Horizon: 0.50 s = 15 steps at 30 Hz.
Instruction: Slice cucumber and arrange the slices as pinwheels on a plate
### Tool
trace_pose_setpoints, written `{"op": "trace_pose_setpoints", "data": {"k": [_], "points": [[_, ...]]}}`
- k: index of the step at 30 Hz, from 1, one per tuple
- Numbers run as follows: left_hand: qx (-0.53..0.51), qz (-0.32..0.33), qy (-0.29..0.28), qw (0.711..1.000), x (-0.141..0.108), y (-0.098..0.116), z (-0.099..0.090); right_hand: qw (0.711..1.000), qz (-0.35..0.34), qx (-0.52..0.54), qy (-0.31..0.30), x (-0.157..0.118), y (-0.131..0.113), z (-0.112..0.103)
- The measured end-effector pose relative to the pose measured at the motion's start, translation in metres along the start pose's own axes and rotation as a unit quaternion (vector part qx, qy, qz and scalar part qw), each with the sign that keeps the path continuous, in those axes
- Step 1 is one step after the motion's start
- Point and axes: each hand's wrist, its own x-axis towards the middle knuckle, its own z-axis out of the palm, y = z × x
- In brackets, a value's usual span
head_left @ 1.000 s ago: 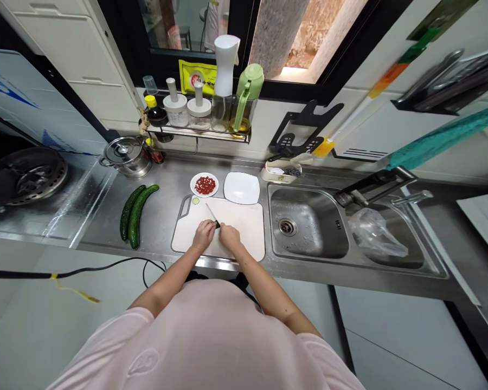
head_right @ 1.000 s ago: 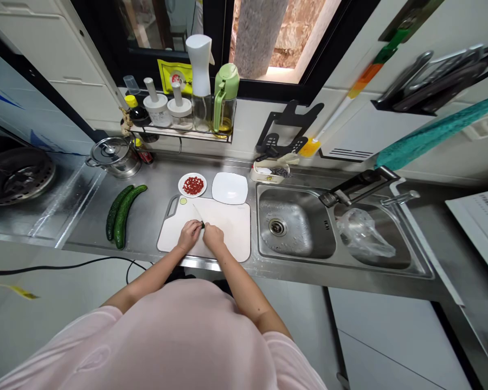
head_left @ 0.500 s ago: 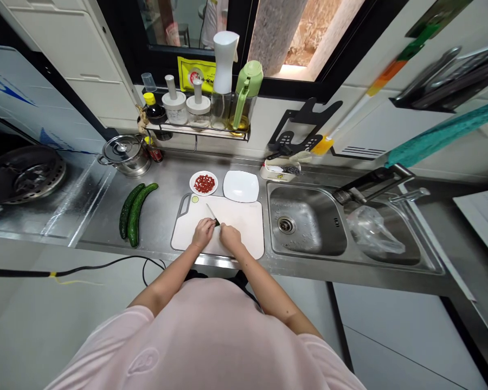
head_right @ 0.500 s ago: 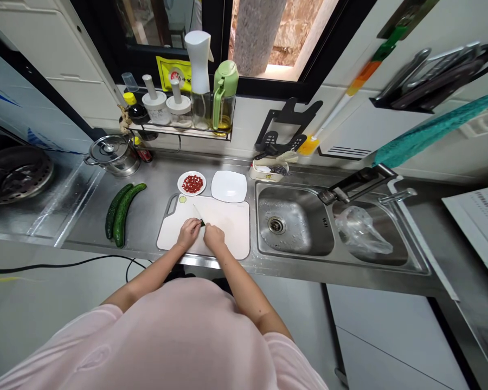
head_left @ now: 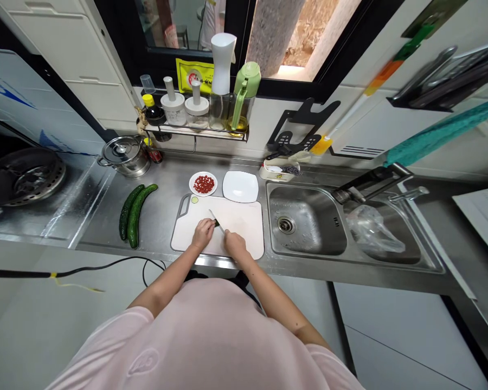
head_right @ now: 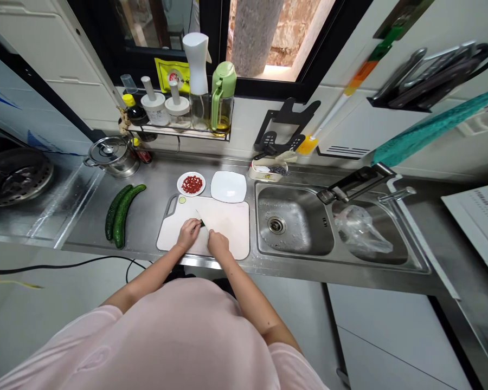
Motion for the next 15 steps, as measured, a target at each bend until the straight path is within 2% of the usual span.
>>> {"op": "trace_pose_setpoints", "data": {"k": [8,15], "points": [[0.002,0.000,0.002,1.000,0.0007,0.0002,0.0000,1.000,-0.004,-0.002,-0.016,-0.0109,0.0093,0.0049],[0.004,0.002,0.004,1.000,-0.0002,-0.0009,0.0009,1.000,-0.005,0.000,-0.009,-0.0049,0.0071,0.0031]]}}
